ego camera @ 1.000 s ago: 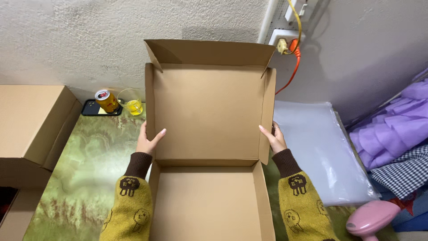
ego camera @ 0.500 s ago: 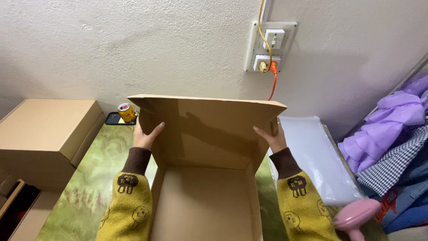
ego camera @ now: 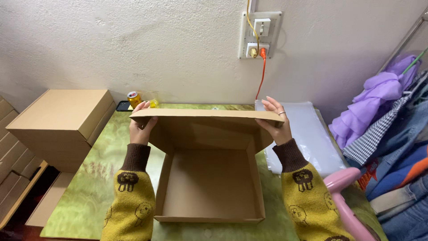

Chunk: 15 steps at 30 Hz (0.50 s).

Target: The person removes a black shirt from a shipping box, places it on a hanger, and hangs it on a clothing rack before organizing shipping materials and stacking shipping boxes.

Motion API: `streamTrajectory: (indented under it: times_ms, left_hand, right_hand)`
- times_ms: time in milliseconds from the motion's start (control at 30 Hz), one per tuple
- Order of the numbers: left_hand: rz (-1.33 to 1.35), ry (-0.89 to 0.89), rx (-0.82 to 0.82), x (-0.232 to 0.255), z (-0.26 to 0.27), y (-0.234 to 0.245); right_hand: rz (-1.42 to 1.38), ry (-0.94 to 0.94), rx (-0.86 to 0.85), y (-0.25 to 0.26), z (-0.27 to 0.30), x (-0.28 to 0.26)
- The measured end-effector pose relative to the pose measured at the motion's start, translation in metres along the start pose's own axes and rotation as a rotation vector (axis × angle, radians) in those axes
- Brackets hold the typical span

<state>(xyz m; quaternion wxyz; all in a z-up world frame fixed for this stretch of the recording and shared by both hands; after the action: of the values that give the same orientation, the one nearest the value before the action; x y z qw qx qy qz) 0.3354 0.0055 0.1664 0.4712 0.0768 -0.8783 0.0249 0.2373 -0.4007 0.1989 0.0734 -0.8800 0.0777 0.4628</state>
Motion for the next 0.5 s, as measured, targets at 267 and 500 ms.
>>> streamTrajectory:
  times_ms: [267,500]
  left_hand:
    - [-0.041,0.146,0.035,0.014,0.102,0.025]
    - [-0.087,0.311,0.081,-0.066,0.181,0.046]
  right_hand:
    - [-0.074,0.036,-0.050,0.014,0.083,-0.022]
    - [0.113,-0.144,0.046,0.067,0.157,0.084]
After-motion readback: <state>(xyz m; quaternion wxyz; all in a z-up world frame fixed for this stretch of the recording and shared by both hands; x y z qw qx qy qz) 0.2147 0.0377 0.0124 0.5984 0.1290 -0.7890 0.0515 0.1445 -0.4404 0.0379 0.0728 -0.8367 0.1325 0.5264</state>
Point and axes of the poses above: each hand's wrist, its own z-axis away from the middle knuckle, its own y-axis out of the back of the hand, x = y × z, the point moved 10 cm from there along -z, towards the middle knuckle, and after that the axes turned 7 degrees about -z, right-handed, at the moved point
